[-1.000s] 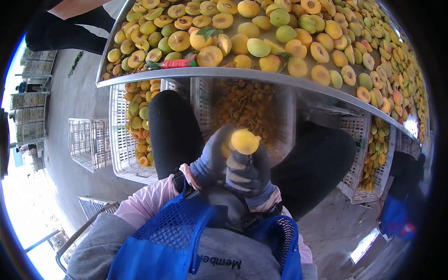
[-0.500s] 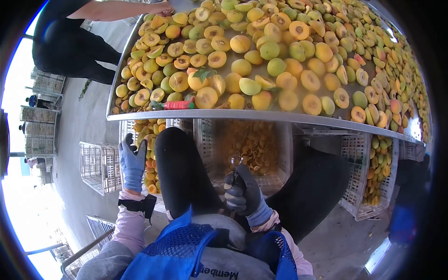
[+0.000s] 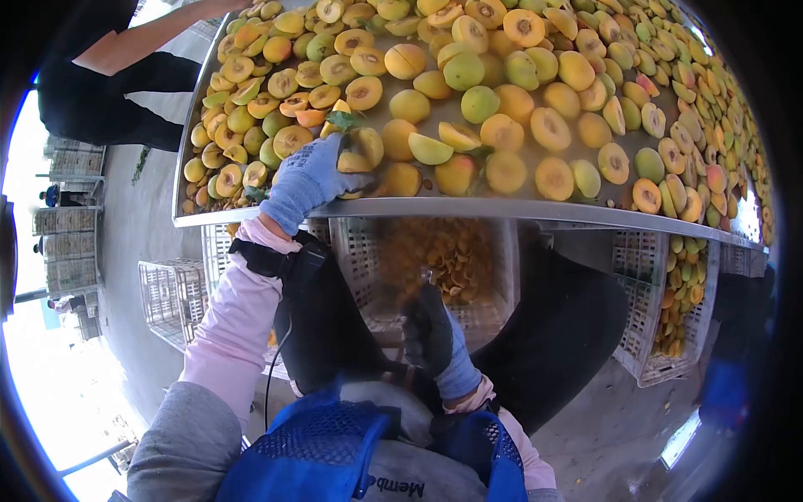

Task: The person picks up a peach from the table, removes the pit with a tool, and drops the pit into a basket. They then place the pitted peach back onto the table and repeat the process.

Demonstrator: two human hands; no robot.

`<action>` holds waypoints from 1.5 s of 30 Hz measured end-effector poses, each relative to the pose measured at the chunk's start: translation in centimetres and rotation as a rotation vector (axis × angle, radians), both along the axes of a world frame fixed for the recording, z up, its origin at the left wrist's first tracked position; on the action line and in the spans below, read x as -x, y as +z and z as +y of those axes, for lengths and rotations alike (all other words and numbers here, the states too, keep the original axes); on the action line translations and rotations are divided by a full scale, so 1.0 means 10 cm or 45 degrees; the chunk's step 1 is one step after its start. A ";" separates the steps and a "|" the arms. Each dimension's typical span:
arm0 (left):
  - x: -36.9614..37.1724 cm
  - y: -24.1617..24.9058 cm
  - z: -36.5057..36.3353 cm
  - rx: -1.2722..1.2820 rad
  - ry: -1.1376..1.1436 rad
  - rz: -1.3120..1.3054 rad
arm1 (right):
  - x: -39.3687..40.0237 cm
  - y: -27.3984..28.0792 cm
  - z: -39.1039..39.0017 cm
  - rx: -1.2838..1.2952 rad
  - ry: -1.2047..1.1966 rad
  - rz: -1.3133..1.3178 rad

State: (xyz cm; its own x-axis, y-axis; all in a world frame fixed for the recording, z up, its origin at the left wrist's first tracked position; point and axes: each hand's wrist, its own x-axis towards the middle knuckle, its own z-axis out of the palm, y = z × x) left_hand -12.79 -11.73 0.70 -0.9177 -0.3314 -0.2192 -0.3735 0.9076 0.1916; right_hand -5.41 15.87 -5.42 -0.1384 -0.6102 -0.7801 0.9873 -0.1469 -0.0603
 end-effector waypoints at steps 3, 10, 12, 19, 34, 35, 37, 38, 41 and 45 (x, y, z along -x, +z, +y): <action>-0.24 0.18 0.34 -0.101 0.152 0.605 | 0.07 0.24 -0.03 -0.145 -0.011 0.300; -0.84 0.09 1.05 -1.206 0.493 0.621 | 0.03 0.49 -0.08 -0.207 0.207 1.634; -0.93 0.12 1.14 -1.558 0.587 0.707 | 0.03 0.52 -0.09 -0.309 0.296 2.206; -1.19 0.16 1.23 -1.839 0.650 0.732 | -0.01 0.72 -0.16 -0.434 0.447 2.170; -1.24 0.21 1.38 -1.203 0.349 0.787 | -0.23 0.72 -0.04 -0.243 0.368 1.598; -1.24 0.25 1.36 -1.259 0.377 0.698 | -0.22 0.74 -0.02 -0.224 0.390 1.600; -1.26 0.26 1.35 -1.299 0.382 0.607 | -0.19 0.78 0.02 -0.184 0.436 1.604; -1.28 0.23 1.34 -1.284 0.360 0.606 | -0.22 0.75 0.05 -0.170 0.444 1.772; -1.28 0.26 1.38 -1.150 0.370 0.598 | -0.30 0.55 0.08 -0.141 0.450 1.957; -1.32 0.06 1.43 -0.845 0.309 0.744 | -0.33 0.54 0.03 -0.177 0.437 1.383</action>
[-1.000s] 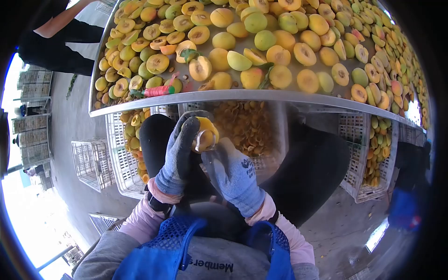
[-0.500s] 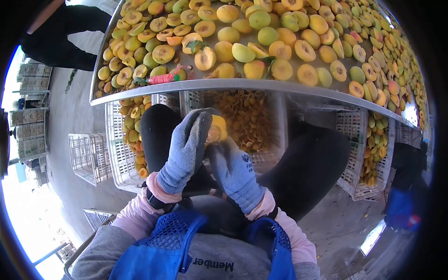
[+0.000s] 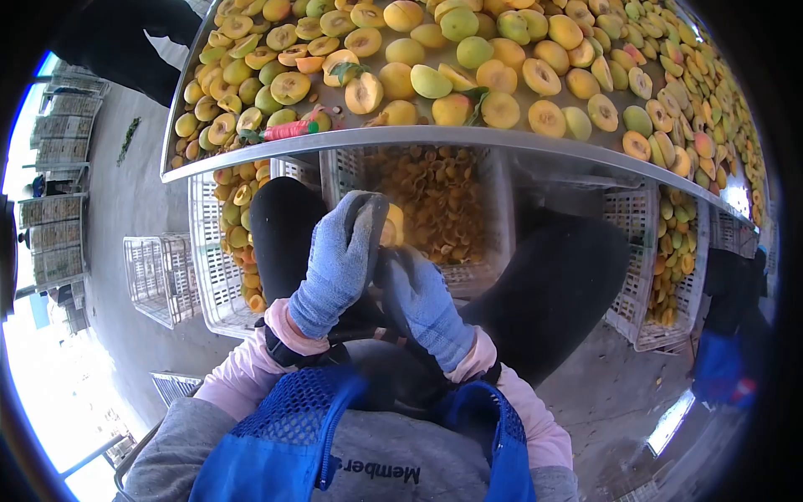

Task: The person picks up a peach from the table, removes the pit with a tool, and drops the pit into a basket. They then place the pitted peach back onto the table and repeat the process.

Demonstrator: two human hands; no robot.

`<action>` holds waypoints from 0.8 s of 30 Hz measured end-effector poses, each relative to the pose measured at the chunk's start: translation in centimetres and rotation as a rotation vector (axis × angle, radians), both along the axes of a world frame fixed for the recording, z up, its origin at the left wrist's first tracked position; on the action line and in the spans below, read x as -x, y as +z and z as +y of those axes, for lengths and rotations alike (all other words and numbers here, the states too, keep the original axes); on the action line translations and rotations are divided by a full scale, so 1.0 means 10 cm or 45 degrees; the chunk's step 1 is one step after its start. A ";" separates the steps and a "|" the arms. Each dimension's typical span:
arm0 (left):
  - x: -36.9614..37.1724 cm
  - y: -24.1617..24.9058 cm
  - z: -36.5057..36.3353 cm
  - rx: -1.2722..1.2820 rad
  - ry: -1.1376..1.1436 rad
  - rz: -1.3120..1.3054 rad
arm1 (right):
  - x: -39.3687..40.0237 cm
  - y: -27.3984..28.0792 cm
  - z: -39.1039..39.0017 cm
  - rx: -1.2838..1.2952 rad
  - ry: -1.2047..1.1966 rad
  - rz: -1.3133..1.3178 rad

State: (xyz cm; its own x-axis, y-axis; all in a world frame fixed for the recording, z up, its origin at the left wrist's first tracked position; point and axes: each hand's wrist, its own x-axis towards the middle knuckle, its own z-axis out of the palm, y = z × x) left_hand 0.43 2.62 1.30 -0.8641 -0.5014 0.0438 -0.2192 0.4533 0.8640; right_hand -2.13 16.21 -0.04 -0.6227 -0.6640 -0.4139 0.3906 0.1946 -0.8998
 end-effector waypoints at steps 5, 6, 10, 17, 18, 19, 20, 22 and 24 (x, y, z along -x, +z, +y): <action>0.00 0.02 0.13 -0.339 0.158 0.049 | 0.02 -0.14 0.05 0.115 -0.048 0.100; 0.00 0.01 0.09 -0.308 0.108 -0.020 | 0.03 -0.16 0.07 0.051 0.014 0.162; 0.02 -0.02 -0.07 -0.583 -0.031 -0.308 | 0.07 -0.05 0.06 -0.089 0.148 0.111; -0.05 -0.13 0.15 -0.298 0.172 0.097 | -0.11 -0.52 0.09 0.118 -0.086 0.826; -0.06 -0.12 0.17 -0.402 0.188 0.110 | -0.10 -0.48 0.08 0.152 -0.098 0.721; -0.06 -0.11 0.17 -0.505 0.208 0.126 | -0.09 -0.43 0.06 0.166 -0.105 0.573; -0.07 -0.12 0.17 -0.621 0.234 0.143 | -0.07 -0.36 0.04 0.177 -0.120 0.426; -0.05 -0.15 0.16 -0.851 0.280 0.187 | 0.00 -0.18 -0.02 0.159 -0.160 0.129; 0.00 -0.07 0.15 -0.804 0.263 0.203 | 0.07 -0.14 -0.07 0.149 -0.236 -0.011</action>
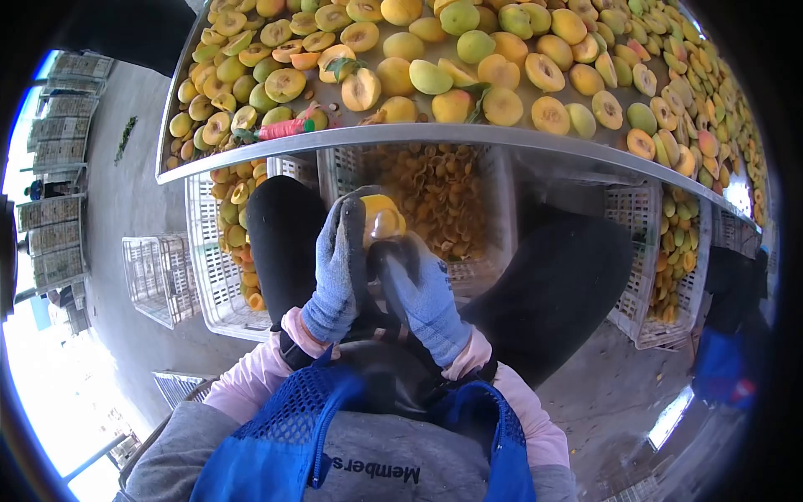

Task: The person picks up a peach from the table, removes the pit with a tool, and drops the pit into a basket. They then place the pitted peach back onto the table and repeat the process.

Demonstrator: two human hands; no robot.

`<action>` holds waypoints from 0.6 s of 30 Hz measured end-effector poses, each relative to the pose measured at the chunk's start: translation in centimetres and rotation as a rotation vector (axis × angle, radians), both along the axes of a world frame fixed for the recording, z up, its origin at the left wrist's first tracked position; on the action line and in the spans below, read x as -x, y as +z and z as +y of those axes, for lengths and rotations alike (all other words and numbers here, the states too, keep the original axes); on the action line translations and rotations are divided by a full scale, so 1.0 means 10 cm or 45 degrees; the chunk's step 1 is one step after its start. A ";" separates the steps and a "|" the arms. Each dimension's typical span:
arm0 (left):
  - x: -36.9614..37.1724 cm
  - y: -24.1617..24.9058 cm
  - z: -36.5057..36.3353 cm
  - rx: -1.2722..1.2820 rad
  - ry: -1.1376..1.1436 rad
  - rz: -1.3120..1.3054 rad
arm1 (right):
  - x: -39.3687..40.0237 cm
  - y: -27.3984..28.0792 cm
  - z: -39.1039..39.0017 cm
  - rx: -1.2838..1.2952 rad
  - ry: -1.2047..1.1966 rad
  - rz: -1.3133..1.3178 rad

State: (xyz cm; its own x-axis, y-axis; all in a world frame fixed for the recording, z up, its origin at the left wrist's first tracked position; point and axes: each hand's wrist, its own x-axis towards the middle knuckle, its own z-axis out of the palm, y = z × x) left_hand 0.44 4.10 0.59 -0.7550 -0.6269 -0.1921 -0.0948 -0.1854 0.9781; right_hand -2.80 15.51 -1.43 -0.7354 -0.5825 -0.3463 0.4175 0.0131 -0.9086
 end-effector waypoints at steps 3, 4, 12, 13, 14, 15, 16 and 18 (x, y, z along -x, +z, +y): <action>0.03 0.10 -0.03 0.038 -0.103 -0.006 | 0.21 0.17 -0.07 0.107 -0.191 -0.269; -0.01 0.10 -0.10 0.068 -0.197 -0.038 | 0.29 0.17 -0.04 0.137 -0.141 -0.234; 0.00 0.18 -0.58 -0.104 -0.733 -0.290 | 0.54 0.31 0.00 0.006 0.097 0.598; 0.01 0.20 -0.51 -0.127 -0.535 -0.261 | 0.48 0.32 -0.01 -0.014 0.049 0.410; 0.01 0.22 -0.40 -0.150 -0.339 -0.231 | 0.39 0.33 0.01 -0.036 0.001 0.221; 0.03 0.22 -0.33 -0.172 -0.142 -0.199 | 0.31 0.32 0.01 -0.082 0.032 0.274; 0.04 0.12 -0.30 -0.031 -0.083 -0.057 | 0.23 0.30 0.01 -0.129 0.063 0.328; 0.05 0.10 -0.20 0.034 -0.047 -0.043 | 0.10 0.36 -0.05 -0.203 0.108 0.552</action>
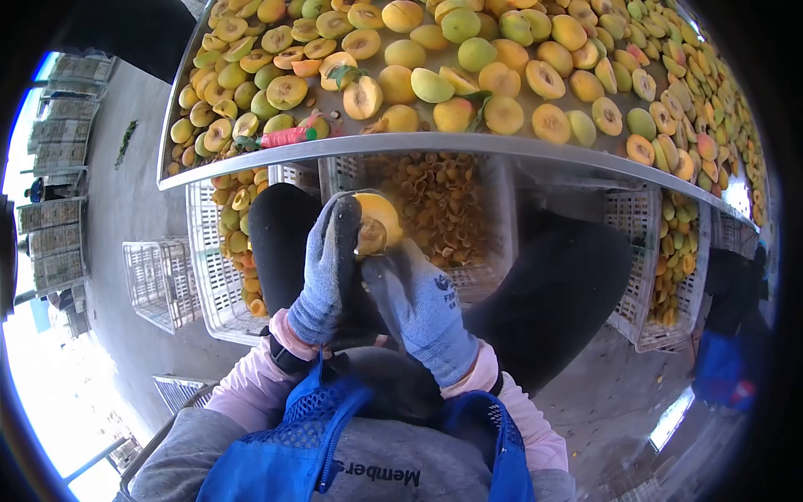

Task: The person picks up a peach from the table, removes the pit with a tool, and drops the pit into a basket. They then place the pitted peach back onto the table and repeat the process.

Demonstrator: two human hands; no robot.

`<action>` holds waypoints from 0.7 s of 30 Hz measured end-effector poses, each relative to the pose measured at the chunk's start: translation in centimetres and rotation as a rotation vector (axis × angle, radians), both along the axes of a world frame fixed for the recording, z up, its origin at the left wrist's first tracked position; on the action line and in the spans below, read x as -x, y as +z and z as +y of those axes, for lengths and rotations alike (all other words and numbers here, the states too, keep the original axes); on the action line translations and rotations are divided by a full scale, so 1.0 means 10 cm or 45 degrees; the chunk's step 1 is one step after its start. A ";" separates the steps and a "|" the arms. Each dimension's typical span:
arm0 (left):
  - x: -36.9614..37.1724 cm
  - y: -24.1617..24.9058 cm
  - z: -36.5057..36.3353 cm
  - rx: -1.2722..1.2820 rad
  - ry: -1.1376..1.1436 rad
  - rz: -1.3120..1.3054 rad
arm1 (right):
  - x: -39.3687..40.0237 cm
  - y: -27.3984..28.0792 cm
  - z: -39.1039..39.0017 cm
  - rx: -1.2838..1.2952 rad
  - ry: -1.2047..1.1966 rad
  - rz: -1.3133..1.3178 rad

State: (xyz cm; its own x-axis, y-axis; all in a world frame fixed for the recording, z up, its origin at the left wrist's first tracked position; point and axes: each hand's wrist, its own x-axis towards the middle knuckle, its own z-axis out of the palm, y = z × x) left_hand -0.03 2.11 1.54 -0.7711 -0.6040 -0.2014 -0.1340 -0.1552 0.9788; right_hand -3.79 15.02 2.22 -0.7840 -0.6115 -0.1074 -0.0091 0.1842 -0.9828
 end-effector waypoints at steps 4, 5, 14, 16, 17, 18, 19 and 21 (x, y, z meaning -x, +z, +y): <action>0.00 0.07 0.17 -0.127 0.132 -0.004 | -0.04 0.02 -0.01 -0.138 0.034 0.336; 0.01 0.03 0.19 -0.117 0.172 0.016 | -0.02 0.03 -0.02 -0.192 0.071 0.236; 0.08 -0.03 0.34 0.109 0.157 0.160 | -0.10 -0.16 -0.04 0.126 -0.153 0.055; 0.08 -0.09 0.34 0.034 0.136 0.148 | -0.12 -0.31 -0.02 0.216 -0.178 -0.012; 0.08 -0.13 0.35 0.013 0.141 0.131 | -0.13 -0.36 0.00 0.261 -0.191 -0.047; 0.08 -0.16 0.36 -0.007 0.150 0.114 | -0.10 -0.35 0.03 0.202 -0.125 -0.008; 0.08 -0.19 0.36 -0.026 0.160 0.099 | -0.03 -0.33 0.05 0.144 -0.057 0.033; 0.07 -0.20 0.37 -0.109 0.187 0.095 | 0.00 -0.33 0.05 0.144 -0.022 0.069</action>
